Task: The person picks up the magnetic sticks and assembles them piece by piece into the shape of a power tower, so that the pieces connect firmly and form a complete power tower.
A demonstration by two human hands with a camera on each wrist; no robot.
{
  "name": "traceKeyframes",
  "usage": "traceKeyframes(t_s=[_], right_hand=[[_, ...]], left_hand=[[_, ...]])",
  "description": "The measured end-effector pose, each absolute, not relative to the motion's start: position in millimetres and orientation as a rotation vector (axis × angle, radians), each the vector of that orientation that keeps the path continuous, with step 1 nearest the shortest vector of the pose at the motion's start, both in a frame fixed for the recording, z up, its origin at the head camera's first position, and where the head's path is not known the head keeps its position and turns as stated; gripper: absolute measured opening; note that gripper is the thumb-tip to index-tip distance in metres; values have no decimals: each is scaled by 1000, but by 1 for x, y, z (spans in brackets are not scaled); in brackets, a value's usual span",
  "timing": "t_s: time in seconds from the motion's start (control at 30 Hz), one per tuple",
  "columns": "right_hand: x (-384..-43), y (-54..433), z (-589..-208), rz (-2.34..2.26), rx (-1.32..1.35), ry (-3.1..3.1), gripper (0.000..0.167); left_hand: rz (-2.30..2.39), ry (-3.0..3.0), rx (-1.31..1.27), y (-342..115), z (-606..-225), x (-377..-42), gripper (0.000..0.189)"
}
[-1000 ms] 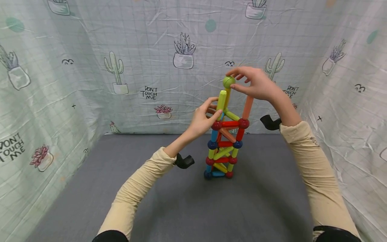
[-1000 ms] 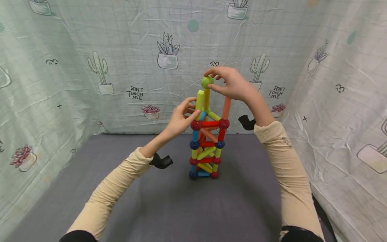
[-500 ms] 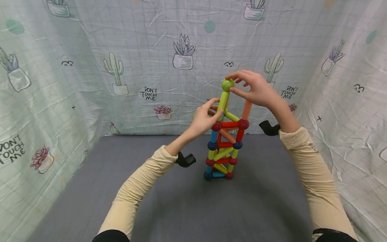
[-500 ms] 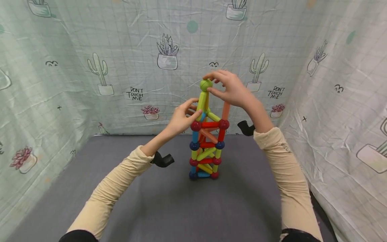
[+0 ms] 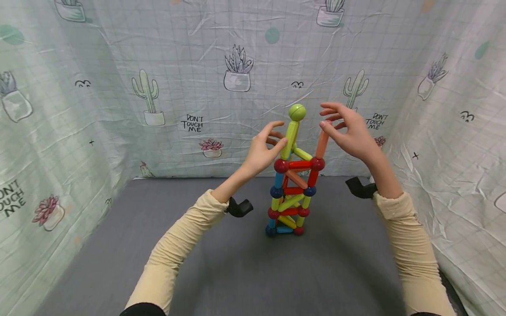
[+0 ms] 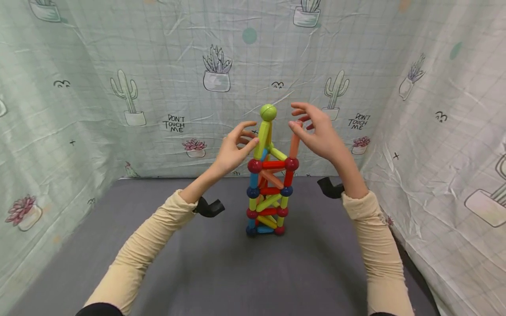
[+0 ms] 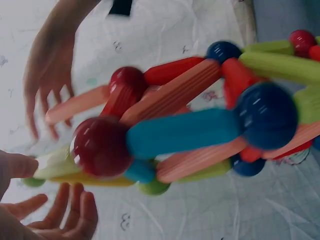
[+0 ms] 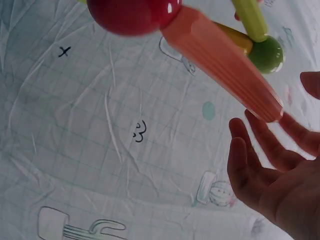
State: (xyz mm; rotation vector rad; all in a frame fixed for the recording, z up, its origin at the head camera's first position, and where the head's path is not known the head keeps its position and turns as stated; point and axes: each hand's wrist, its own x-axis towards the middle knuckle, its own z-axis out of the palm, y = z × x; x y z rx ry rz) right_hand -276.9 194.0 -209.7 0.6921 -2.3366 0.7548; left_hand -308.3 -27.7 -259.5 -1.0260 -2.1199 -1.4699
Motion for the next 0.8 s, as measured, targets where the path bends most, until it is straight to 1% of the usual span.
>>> traceKeyframes(t_s=[0.17,0.43,0.6,0.8], right_hand=[[-265,206,-227,983,563,-2349,43],[-272,208,-244,1261,620,-2278,36],[-279,203,-247,1267,637,-2262,33],[-284,196,-244,1199,668,-2317,35]], left_hand=[[-1637,-1991,-1055,-27,-241,-317,36],[-1783,-2018,-1085,-18,-216,-326,36],[-1745,-2072,-1113,-11,-211,-327,34],[-1688,-2078,-1136,-5,-212,-325,32]])
